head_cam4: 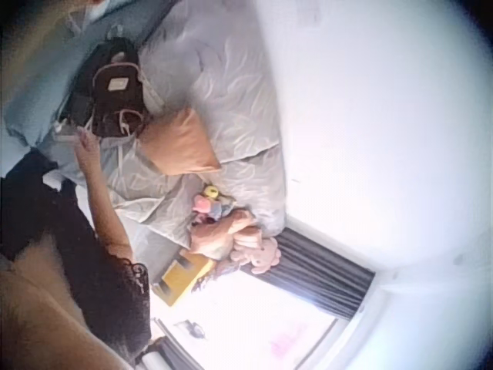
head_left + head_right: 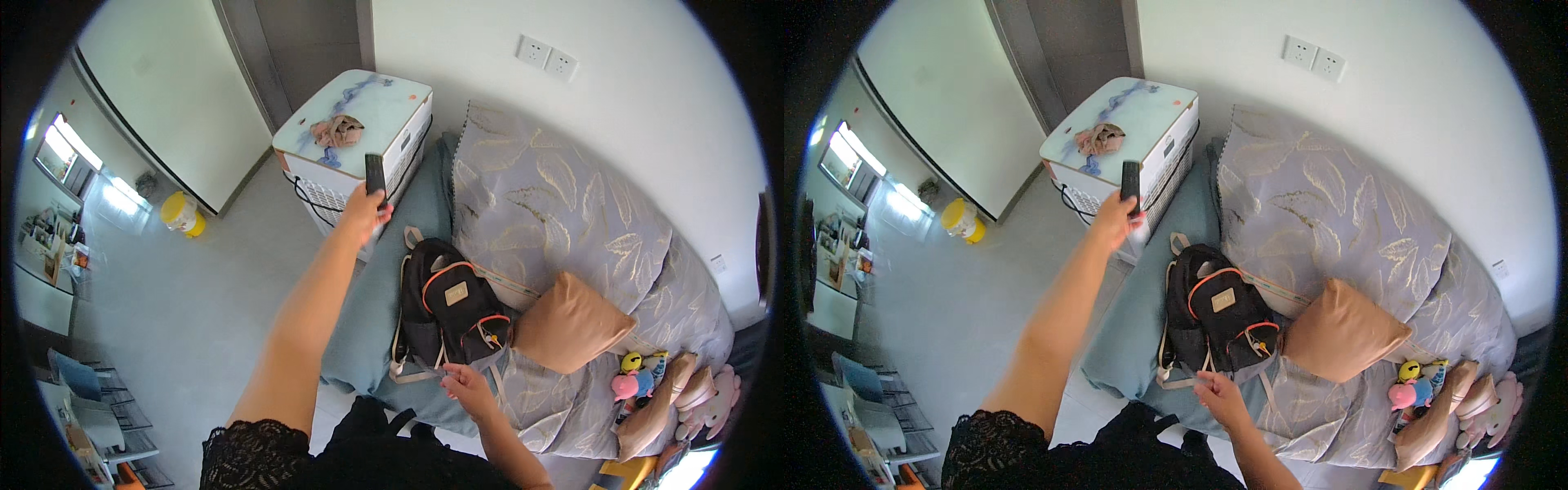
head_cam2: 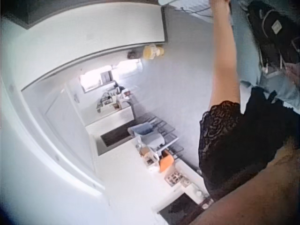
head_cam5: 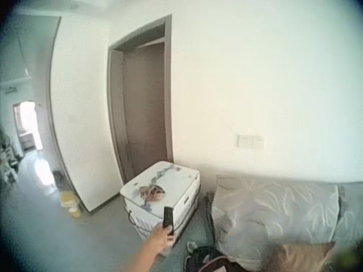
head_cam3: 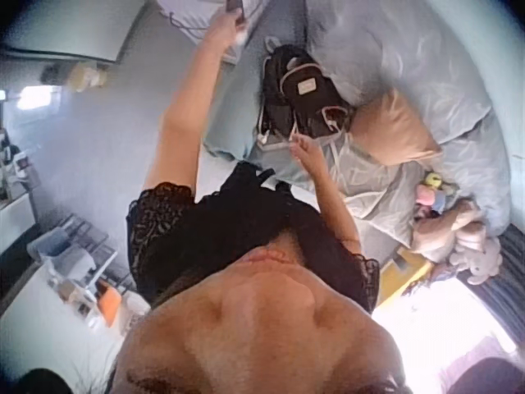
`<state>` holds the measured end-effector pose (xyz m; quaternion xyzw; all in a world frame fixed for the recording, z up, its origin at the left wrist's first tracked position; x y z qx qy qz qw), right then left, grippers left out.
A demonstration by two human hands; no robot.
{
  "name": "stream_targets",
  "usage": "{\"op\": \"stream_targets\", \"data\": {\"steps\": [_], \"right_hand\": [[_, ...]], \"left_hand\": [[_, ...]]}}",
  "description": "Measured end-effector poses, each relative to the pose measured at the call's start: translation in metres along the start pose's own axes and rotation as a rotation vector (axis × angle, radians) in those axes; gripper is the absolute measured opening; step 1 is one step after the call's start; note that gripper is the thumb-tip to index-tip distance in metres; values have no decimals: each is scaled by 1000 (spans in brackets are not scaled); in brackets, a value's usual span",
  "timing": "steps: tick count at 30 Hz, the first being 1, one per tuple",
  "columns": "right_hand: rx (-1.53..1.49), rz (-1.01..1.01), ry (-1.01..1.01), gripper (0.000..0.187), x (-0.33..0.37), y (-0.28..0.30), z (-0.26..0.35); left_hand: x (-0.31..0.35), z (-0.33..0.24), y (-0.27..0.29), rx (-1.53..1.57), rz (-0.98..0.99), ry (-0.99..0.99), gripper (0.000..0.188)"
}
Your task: The person inserts a white pillow insert into a tan pillowcase, repeatedly adjusts and smooths the fabric, and zips the case closed. The person then places the finished pillow on the sofa and briefly handles a backpack and a small rectangular item.
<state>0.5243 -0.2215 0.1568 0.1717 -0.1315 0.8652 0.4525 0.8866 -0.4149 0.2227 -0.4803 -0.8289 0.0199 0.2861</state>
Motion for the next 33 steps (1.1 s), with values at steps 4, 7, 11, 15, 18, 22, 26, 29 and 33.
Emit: {"op": "stream_targets", "data": {"steps": [4,7,11,15,18,22,26,29,33], "right_hand": [[-52,-92,-7,37,-24,-22,14],[-85,-100,36,37,-53,-46,30],[-100,-82,37,36,-81,-75,57],[-56,-58,63,36,-92,-88,55],[-82,-66,35,34,-91,-84,52],[-98,-198,30,35,-79,-57,40],[-164,-319,-96,32,-54,-43,-14],[-163,-282,-188,33,-25,-48,-45],[-188,-370,-262,32,27,-46,-84]], "left_hand": [[-93,-39,16,-21,46,2,18],[-139,-48,27,96,24,41,22],[-156,-64,9,179,-83,48,16],[-189,-73,-6,485,-53,-56,22],[-216,-84,7,487,-57,-327,40],[-132,-69,-17,221,-155,-538,45],[-53,90,-38,-301,173,-223,42],[-76,263,23,-777,-103,167,71],[-105,290,33,-993,-287,111,85]]}}
Point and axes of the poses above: each hand's wrist, its own x-axis away from the middle knuckle, its own y-axis out of the back of the hand, z = x × y, the point moved 9 cm from there along -x, towards the middle knuckle, and after that the axes turned 9 degrees about y, right-handed, at the moved point
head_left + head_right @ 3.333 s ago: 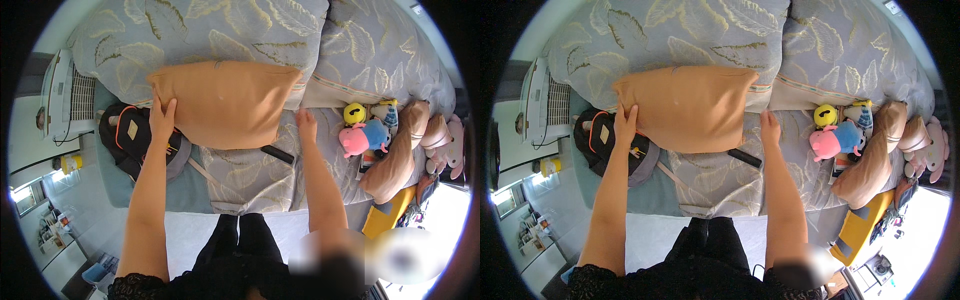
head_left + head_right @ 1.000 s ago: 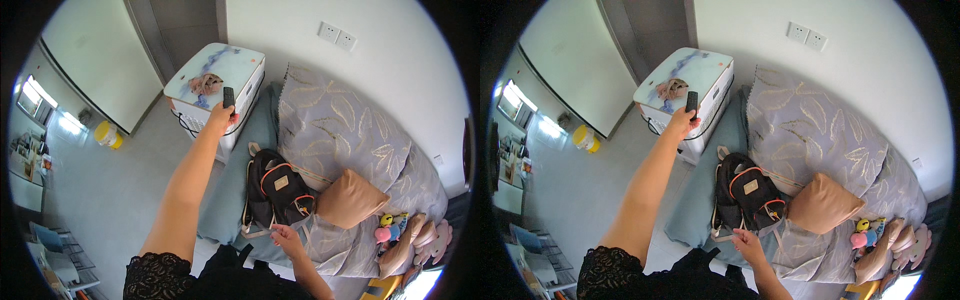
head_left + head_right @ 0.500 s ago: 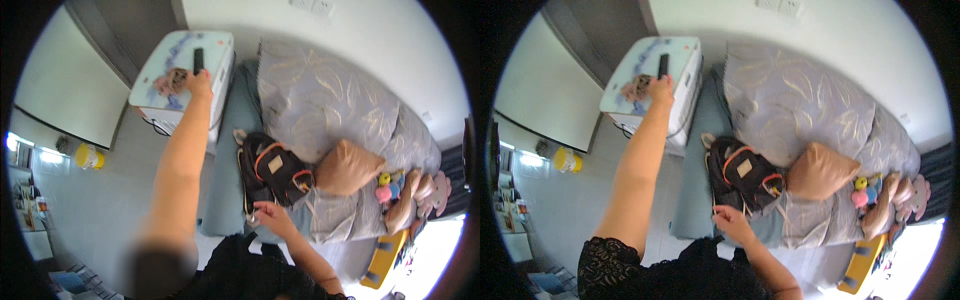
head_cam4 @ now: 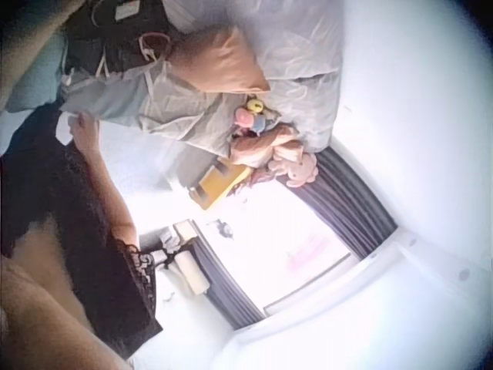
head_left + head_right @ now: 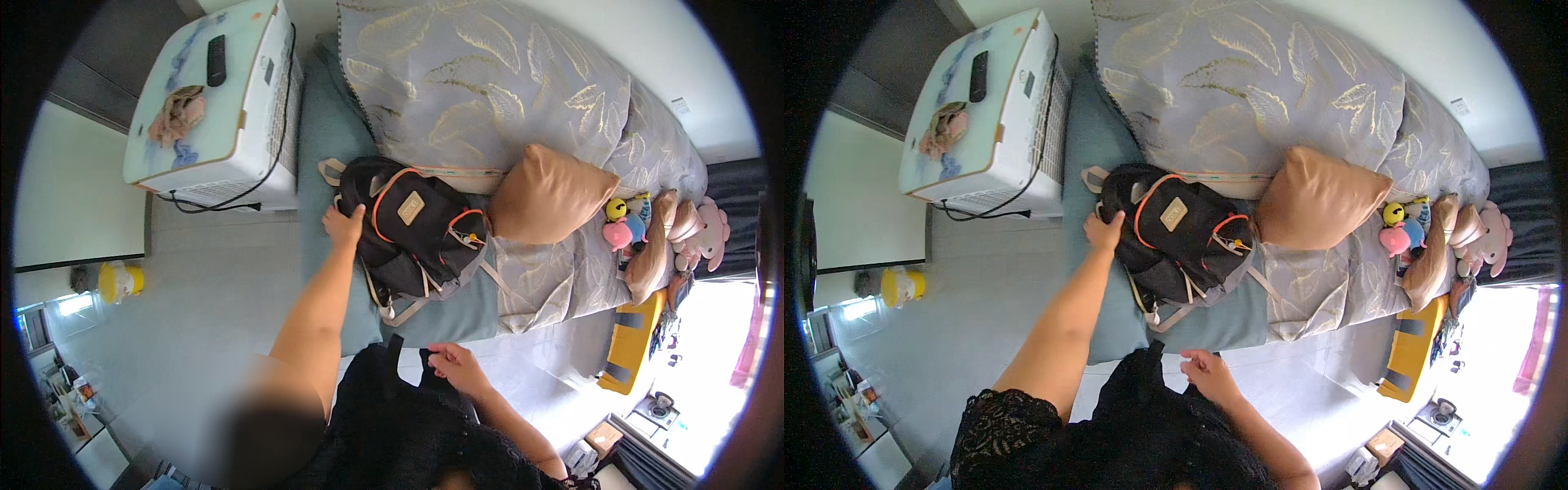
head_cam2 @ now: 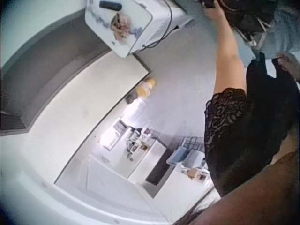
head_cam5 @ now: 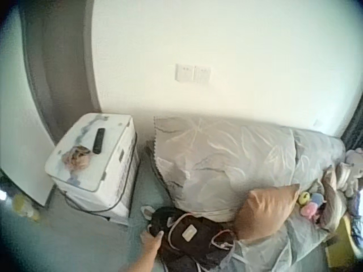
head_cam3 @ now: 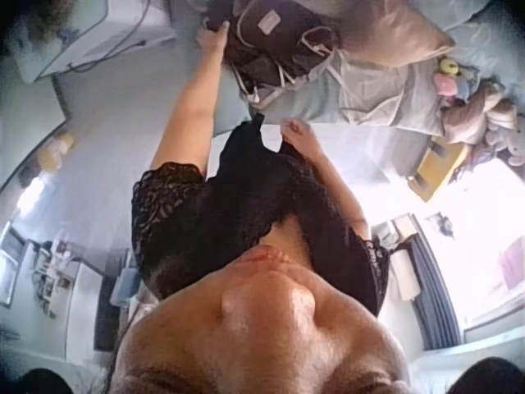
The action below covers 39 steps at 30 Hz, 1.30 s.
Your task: The person inserts a white pillow insert into a tan pillowcase, repeatedly adjusts and smooths the fabric, and zips the case closed. The person then places the finished pillow on the sofa and briefly handles a backpack and a small rectangular item.
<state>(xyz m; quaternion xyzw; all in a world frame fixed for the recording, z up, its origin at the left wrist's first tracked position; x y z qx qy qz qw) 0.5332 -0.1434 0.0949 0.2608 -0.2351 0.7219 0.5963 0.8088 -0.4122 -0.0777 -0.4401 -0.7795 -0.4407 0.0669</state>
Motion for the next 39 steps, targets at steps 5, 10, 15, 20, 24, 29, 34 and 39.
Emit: {"op": "stream_targets", "data": {"steps": [5,10,15,20,24,29,34,39], "right_hand": [[-34,-69,-83,30,19,32,-29],[-139,-294,-26,36,-38,87,-41],[-698,-438,434,40,-127,124,-31],[384,-690,381,29,-74,167,7],[100,-750,349,23,11,243,26],[316,-604,454,22,85,258,21],[334,-586,212,21,57,273,-65],[122,-564,132,18,59,272,-72]], "left_hand": [[-33,6,-47,329,448,50,39],[183,-47,-13,802,1040,153,31],[331,25,-6,917,1189,376,33],[329,59,8,934,1043,266,41],[335,47,55,1056,934,223,45],[374,54,89,1017,875,141,47],[370,142,65,430,755,265,60],[336,140,85,132,878,198,86]]}}
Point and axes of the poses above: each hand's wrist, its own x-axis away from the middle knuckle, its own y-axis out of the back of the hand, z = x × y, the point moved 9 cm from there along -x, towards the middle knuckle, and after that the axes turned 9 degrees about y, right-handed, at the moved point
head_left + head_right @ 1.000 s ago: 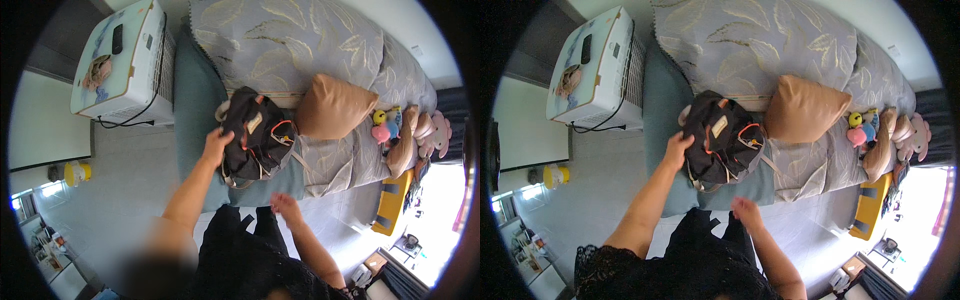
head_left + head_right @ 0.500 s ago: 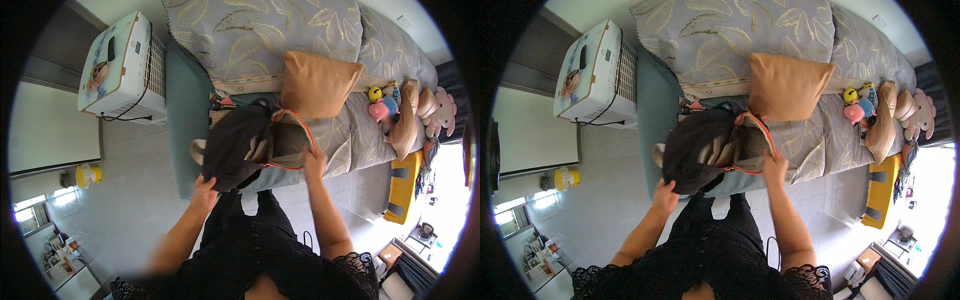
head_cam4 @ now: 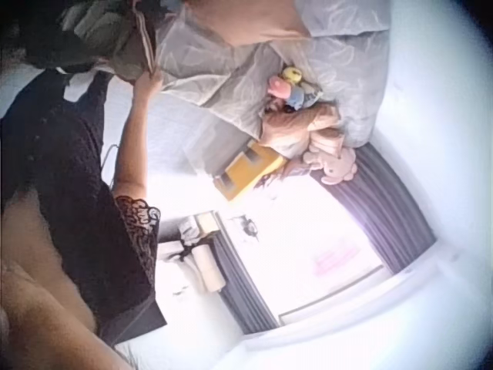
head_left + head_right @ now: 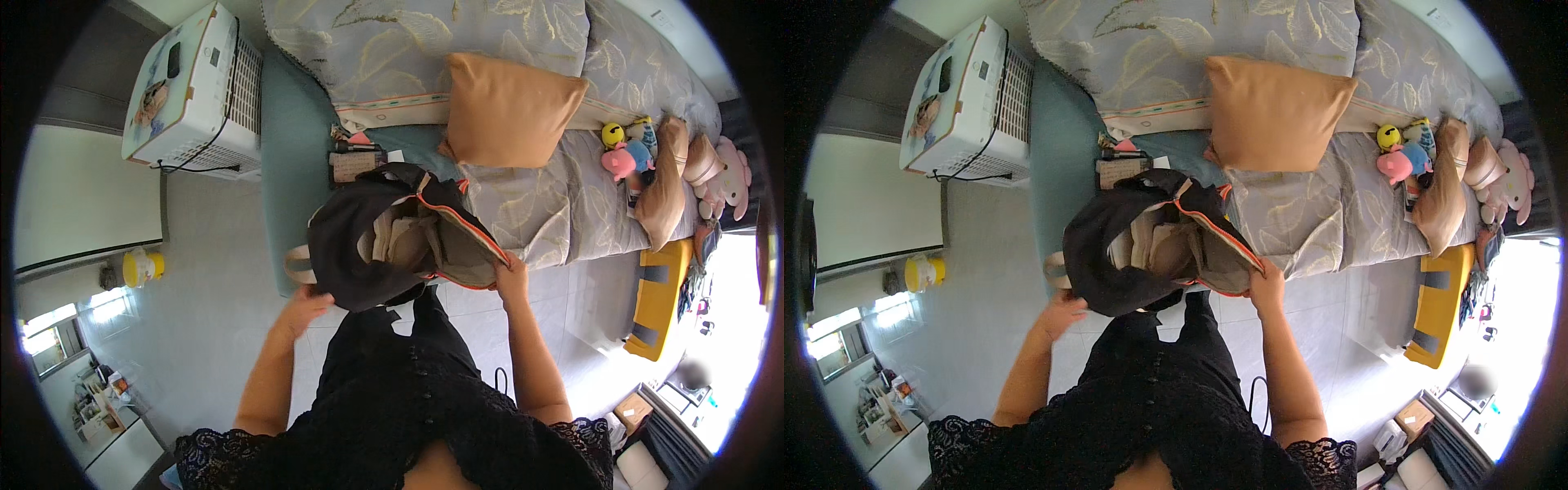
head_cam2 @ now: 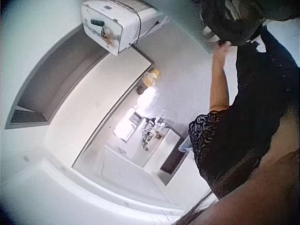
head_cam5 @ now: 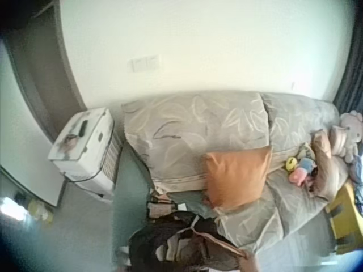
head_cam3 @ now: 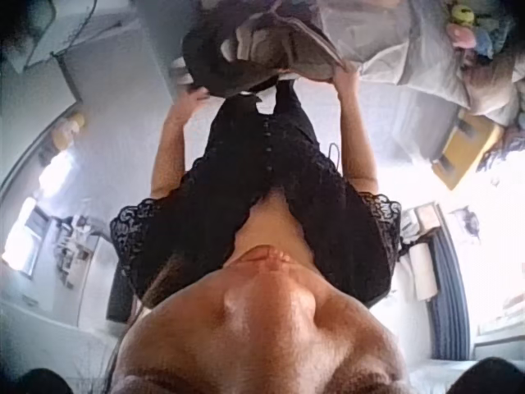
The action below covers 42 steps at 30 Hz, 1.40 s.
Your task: The person inserts a white pillow insert into a tan pillowcase, repeatedly adjusts and smooths the fabric, and zips the case closed. The person then places the finished pillow on the sofa and briefly handles a backpack and a small rectangular item.
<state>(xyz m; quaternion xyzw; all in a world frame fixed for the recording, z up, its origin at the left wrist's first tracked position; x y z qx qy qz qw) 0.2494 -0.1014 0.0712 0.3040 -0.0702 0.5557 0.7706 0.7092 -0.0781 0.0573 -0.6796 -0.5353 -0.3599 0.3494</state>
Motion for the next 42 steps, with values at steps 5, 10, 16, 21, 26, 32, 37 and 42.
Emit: {"op": "stream_targets", "data": {"steps": [5,10,16,21,26,32,37,42], "right_hand": [[129,74,89,18,-5,-7,6],[304,137,166,20,1,-41,45],[505,309,488,20,71,-108,150],[765,485,548,14,74,-159,132],[768,1000,484,14,106,-195,121],[692,1626,387,22,84,-265,103],[-192,1406,4,15,-48,-354,112],[900,575,805,41,-232,-438,51]], "left_hand": [[-25,-130,45,22,-451,-209,117],[-73,-162,-18,-776,-368,-188,76],[0,-111,11,248,153,-206,49],[-4,-22,62,217,35,119,52],[19,38,83,484,70,258,54],[21,64,95,499,-79,295,48],[16,51,91,560,-172,252,48],[16,45,77,631,-192,186,44]]}}
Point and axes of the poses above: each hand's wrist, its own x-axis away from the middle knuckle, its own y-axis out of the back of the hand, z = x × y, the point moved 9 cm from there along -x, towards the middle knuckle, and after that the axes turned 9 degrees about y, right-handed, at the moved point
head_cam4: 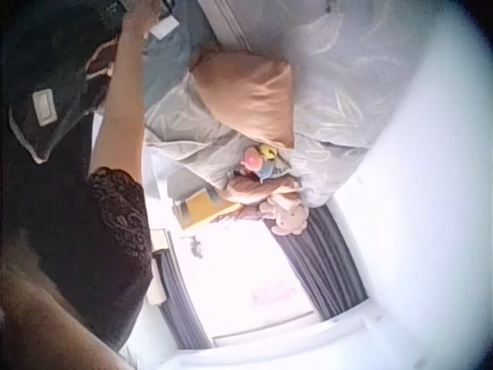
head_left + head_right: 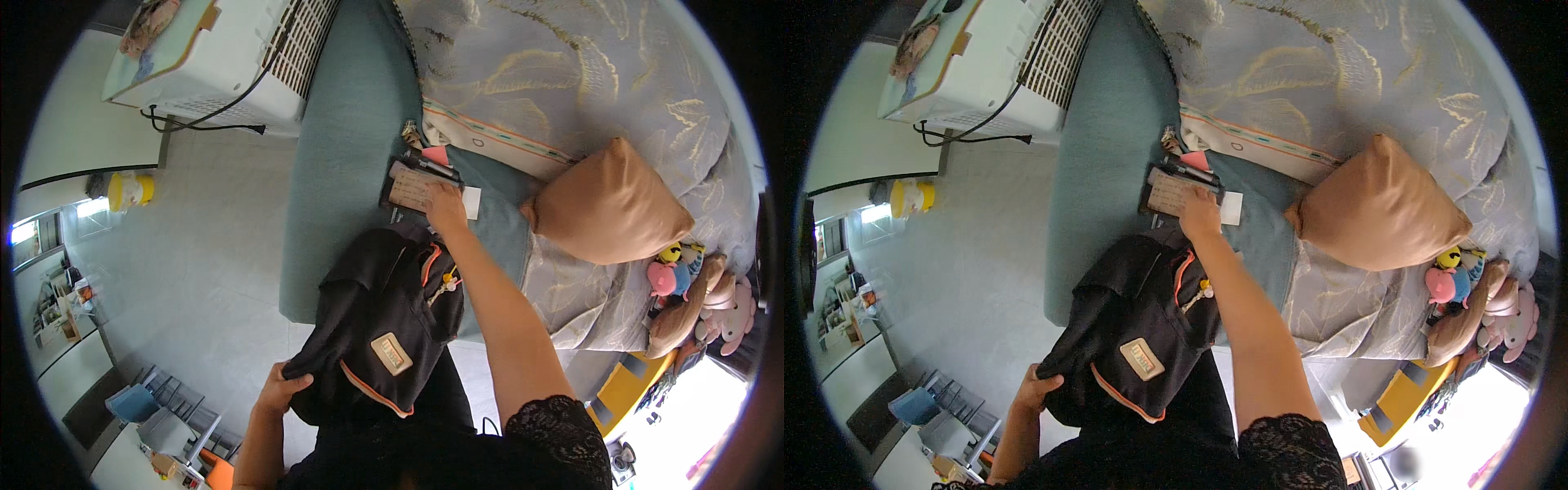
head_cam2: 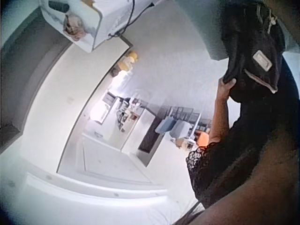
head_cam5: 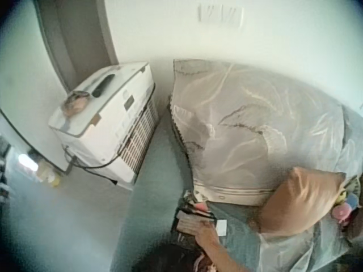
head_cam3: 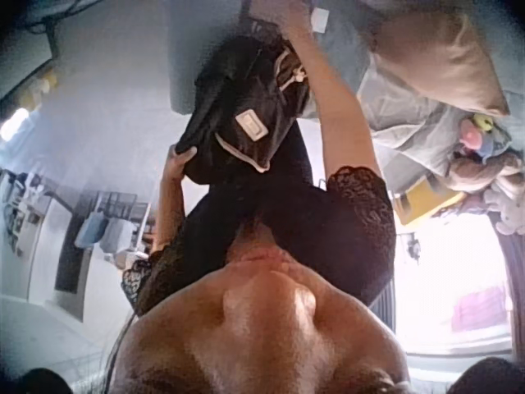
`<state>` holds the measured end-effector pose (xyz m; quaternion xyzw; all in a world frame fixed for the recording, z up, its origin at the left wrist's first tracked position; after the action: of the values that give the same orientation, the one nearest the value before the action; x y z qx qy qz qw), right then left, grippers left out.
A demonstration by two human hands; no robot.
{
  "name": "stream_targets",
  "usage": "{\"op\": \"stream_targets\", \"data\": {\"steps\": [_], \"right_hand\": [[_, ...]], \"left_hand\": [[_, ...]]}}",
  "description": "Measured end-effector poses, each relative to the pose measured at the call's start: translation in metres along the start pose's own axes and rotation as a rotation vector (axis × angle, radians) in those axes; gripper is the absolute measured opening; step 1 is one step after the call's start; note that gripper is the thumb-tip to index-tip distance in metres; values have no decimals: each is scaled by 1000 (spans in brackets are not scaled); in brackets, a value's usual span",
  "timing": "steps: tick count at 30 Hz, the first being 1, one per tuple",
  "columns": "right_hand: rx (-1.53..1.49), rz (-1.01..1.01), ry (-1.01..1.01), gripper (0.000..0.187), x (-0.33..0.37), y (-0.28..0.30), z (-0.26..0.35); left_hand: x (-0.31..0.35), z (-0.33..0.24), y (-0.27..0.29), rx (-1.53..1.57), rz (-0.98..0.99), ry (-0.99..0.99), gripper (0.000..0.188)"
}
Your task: The person inserts a white pillow insert into a tan pillowcase, repeatedly adjusts and smooths the fabric, and zips the case closed. The person then places the finished pillow on the sofa and briefly handles a backpack and a small rectangular item.
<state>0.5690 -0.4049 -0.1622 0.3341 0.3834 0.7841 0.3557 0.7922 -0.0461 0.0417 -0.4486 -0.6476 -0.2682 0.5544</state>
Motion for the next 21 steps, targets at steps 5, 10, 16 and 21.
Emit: {"op": "stream_targets", "data": {"steps": [5,10,16,21], "right_hand": [[239,-130,27,57,-25,-26,-7],[210,-4,-80,88,-22,-13,-9],[104,123,-119,76,-17,-38,-30],[111,214,-150,72,0,-17,-17]], "left_hand": [[-6,-12,-57,295,210,-34,83],[-24,-11,-118,408,399,51,66],[-27,-13,-128,351,379,48,57],[-18,-21,-120,292,352,11,51]]}}
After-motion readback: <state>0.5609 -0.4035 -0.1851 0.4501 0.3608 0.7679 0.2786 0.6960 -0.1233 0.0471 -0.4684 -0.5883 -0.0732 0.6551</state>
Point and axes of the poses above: each hand's wrist, its own x-axis away from the middle knuckle, its own y-axis out of the back of the hand, z = x × y, the point moved 9 cm from there along -x, towards the middle knuckle, and after that the axes turned 9 degrees about y, right-handed, at the moved point
